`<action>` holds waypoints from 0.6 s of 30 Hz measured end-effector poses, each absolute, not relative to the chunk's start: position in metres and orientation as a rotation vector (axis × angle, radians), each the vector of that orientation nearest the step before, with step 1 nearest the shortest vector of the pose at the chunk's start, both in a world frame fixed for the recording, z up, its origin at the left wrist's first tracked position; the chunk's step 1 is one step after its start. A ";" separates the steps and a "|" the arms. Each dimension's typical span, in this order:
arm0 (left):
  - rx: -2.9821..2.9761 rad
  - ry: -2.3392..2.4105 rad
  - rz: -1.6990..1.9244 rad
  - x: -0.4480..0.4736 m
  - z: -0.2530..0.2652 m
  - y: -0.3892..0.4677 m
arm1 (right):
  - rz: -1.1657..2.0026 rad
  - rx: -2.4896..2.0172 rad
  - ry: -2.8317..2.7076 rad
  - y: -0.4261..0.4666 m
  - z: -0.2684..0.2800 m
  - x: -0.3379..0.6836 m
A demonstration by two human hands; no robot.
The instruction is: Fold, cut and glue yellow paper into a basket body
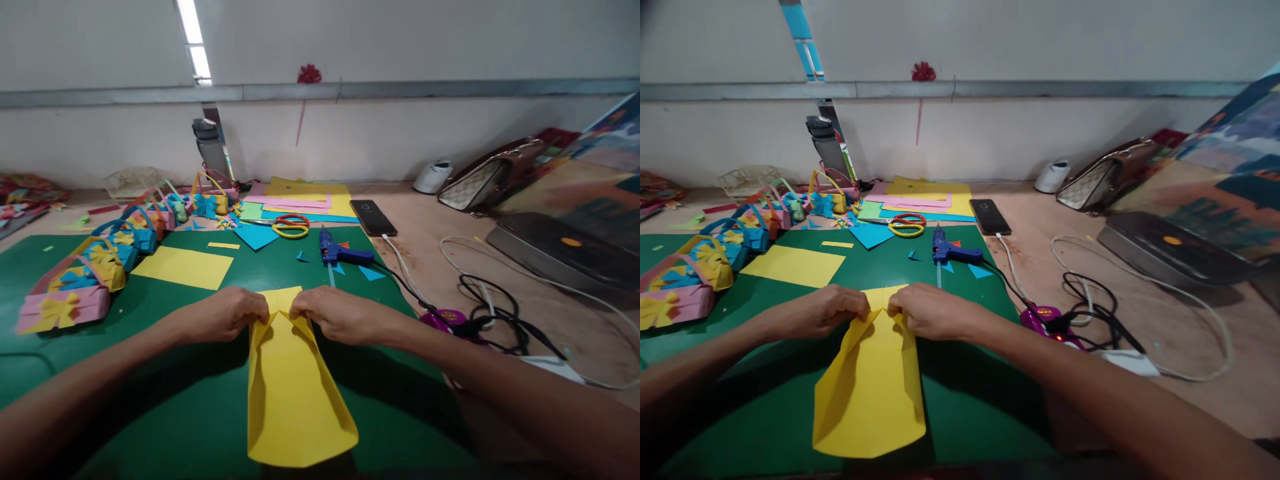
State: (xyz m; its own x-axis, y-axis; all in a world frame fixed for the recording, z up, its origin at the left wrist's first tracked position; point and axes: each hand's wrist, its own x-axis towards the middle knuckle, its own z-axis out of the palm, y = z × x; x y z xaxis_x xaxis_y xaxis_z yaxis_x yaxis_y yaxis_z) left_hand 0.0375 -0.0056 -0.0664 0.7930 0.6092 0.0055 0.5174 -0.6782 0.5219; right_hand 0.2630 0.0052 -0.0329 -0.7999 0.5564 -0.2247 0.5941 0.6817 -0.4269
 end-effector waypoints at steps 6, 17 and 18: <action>2.338 0.840 0.204 0.041 -0.057 0.000 | -0.943 1.050 2.591 0.028 -0.033 0.253; 1.939 1.126 0.107 0.059 -0.074 0.019 | -0.947 1.301 2.393 0.038 -0.043 0.233; 1.937 1.134 0.108 0.060 -0.075 0.020 | -0.953 1.307 2.380 0.038 -0.043 0.233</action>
